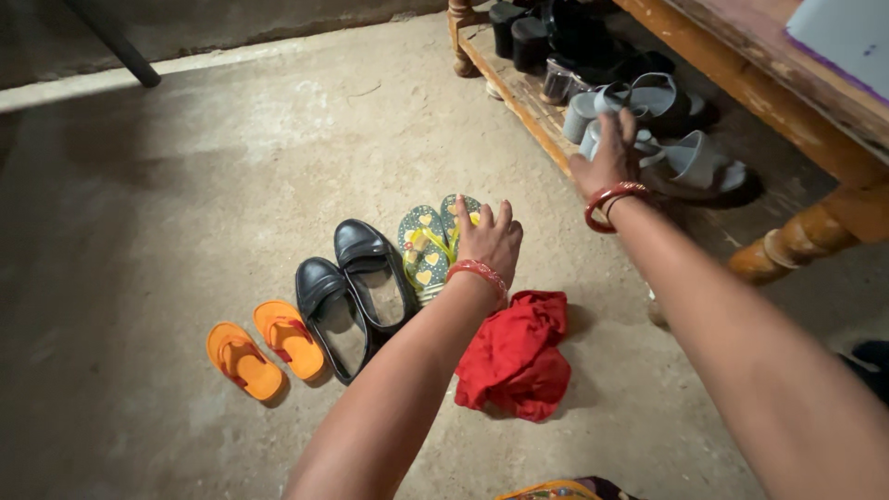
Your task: The person removes several pairs of shoes from a wooden rack and places them on the floor. They then use a red cloth to wipe and clean the shoes one by one.
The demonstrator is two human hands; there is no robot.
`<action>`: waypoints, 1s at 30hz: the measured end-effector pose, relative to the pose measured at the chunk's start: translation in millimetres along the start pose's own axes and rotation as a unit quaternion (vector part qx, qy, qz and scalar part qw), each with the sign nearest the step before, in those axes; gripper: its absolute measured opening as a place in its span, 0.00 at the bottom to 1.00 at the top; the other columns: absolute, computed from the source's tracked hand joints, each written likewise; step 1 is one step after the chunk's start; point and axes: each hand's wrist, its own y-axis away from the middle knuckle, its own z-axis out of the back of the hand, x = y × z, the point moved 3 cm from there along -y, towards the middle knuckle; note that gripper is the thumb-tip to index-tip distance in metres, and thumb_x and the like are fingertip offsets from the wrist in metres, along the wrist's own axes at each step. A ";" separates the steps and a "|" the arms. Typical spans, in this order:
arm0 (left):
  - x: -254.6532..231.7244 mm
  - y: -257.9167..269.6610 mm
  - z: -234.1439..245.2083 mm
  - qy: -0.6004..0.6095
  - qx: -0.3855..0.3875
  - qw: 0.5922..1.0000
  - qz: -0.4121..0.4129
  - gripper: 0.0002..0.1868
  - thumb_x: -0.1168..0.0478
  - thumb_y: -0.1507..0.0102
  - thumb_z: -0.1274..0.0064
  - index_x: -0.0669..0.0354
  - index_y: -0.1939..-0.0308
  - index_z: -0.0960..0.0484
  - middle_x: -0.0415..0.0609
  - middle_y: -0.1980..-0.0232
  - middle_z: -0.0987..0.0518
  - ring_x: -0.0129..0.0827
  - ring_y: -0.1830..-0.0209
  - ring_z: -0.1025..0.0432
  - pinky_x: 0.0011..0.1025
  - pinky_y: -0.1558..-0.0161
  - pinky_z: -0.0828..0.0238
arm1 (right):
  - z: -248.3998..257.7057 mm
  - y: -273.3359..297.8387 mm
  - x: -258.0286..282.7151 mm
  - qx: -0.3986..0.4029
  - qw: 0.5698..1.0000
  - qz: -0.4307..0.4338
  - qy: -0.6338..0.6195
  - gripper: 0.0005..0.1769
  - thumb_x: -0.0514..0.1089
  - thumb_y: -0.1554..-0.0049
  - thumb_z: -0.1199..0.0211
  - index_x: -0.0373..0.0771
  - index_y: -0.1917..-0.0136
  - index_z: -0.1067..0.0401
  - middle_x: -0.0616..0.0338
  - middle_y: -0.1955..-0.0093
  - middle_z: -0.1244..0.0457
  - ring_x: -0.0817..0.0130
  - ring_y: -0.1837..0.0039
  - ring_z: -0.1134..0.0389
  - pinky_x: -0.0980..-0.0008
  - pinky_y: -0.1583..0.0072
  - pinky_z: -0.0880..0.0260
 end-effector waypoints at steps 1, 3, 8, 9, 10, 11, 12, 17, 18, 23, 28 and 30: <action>1.7 0.5 -1.9 -0.002 0.007 1.000 0.000 0.32 0.52 0.44 0.44 0.55 0.36 0.26 0.55 0.25 0.40 0.53 0.28 0.43 0.75 0.32 0.69 | -1.2 -4.3 -1.9 -0.008 1.000 0.004 0.006 0.47 0.38 0.51 0.29 0.44 0.21 0.45 0.43 0.17 0.61 0.42 0.21 0.49 0.54 0.27 0.42; 4.6 0.8 -2.6 0.009 -0.038 0.999 0.012 0.27 0.52 0.41 0.45 0.54 0.38 0.24 0.53 0.25 0.38 0.51 0.28 0.41 0.77 0.31 0.68 | -3.4 -12.3 -6.7 -0.024 0.999 0.012 0.019 0.47 0.37 0.51 0.28 0.46 0.22 0.45 0.41 0.16 0.62 0.42 0.19 0.52 0.55 0.26 0.44; 10.2 0.5 -14.4 0.017 -0.005 1.000 0.007 0.30 0.51 0.42 0.45 0.53 0.37 0.25 0.53 0.26 0.38 0.50 0.28 0.41 0.75 0.31 0.69 | -16.5 -30.8 -27.2 0.009 1.000 -0.006 0.023 0.57 0.35 0.55 0.28 0.43 0.19 0.55 0.41 0.17 0.61 0.39 0.20 0.55 0.55 0.26 0.47; 10.7 0.5 -16.3 0.020 -0.009 1.000 0.007 0.29 0.51 0.42 0.45 0.53 0.37 0.25 0.53 0.26 0.38 0.50 0.28 0.41 0.75 0.31 0.69 | -18.7 -33.9 -30.0 -0.007 0.999 0.028 0.033 0.60 0.34 0.57 0.26 0.40 0.20 0.58 0.37 0.18 0.62 0.36 0.20 0.57 0.54 0.27 0.49; 11.2 0.3 -18.1 0.023 -0.013 1.000 0.007 0.28 0.52 0.42 0.46 0.53 0.37 0.24 0.52 0.26 0.38 0.50 0.28 0.40 0.75 0.30 0.68 | -23.3 -36.9 -35.6 0.010 1.000 0.012 0.023 0.60 0.33 0.58 0.28 0.42 0.19 0.57 0.38 0.19 0.61 0.38 0.20 0.55 0.55 0.26 0.49; 11.8 -0.2 -19.8 0.026 -0.019 0.999 0.009 0.27 0.52 0.41 0.46 0.52 0.38 0.24 0.52 0.26 0.37 0.51 0.28 0.40 0.75 0.31 0.68 | -27.9 -39.3 -41.1 0.027 1.000 -0.003 0.012 0.60 0.33 0.58 0.29 0.43 0.19 0.57 0.39 0.20 0.60 0.40 0.21 0.53 0.56 0.26 0.48; 12.5 -0.8 -21.4 0.028 -0.026 0.999 0.011 0.26 0.53 0.40 0.47 0.51 0.38 0.24 0.52 0.26 0.37 0.51 0.28 0.40 0.76 0.31 0.68 | -32.5 -40.9 -46.4 0.044 0.999 -0.018 0.002 0.60 0.32 0.59 0.30 0.44 0.19 0.56 0.40 0.21 0.59 0.42 0.21 0.52 0.57 0.25 0.47; 16.8 -3.2 -31.2 0.032 -0.017 0.999 0.014 0.25 0.53 0.39 0.50 0.51 0.37 0.25 0.52 0.27 0.36 0.51 0.28 0.40 0.76 0.31 0.68 | -36.5 -43.5 -66.7 0.027 0.999 -0.015 0.007 0.50 0.29 0.54 0.34 0.48 0.20 0.43 0.43 0.24 0.48 0.45 0.23 0.45 0.58 0.25 0.43; 17.7 -3.3 -32.8 0.029 -0.014 0.999 0.014 0.25 0.53 0.38 0.50 0.52 0.37 0.25 0.52 0.27 0.36 0.51 0.28 0.40 0.76 0.31 0.68 | -34.6 -44.3 -68.1 0.010 1.000 0.001 -0.003 0.48 0.28 0.53 0.36 0.48 0.21 0.41 0.44 0.24 0.45 0.46 0.23 0.43 0.58 0.25 0.42; 24.9 -3.8 -38.9 0.020 -0.012 1.000 0.018 0.26 0.54 0.36 0.53 0.53 0.34 0.27 0.53 0.27 0.36 0.51 0.28 0.40 0.76 0.31 0.67 | -28.3 -48.5 -74.4 -0.013 0.998 -0.036 -0.049 0.44 0.30 0.51 0.36 0.45 0.22 0.41 0.46 0.31 0.41 0.52 0.31 0.36 0.60 0.31 0.35; 29.5 -2.8 -40.5 0.015 -0.012 0.999 0.028 0.29 0.55 0.38 0.52 0.50 0.31 0.29 0.52 0.26 0.37 0.53 0.26 0.43 0.75 0.31 0.67 | -26.0 -48.2 -69.2 -0.007 0.995 -0.100 0.006 0.27 0.40 0.48 0.30 0.38 0.35 0.30 0.42 0.41 0.35 0.51 0.40 0.32 0.59 0.38 0.32; 30.1 -1.3 -39.4 0.014 -0.004 0.999 0.030 0.29 0.55 0.37 0.52 0.50 0.31 0.29 0.52 0.26 0.37 0.53 0.26 0.43 0.75 0.31 0.67 | -25.5 -44.1 -63.0 0.052 0.992 -0.102 0.059 0.15 0.46 0.40 0.32 0.36 0.44 0.21 0.40 0.44 0.31 0.49 0.43 0.28 0.58 0.39 0.29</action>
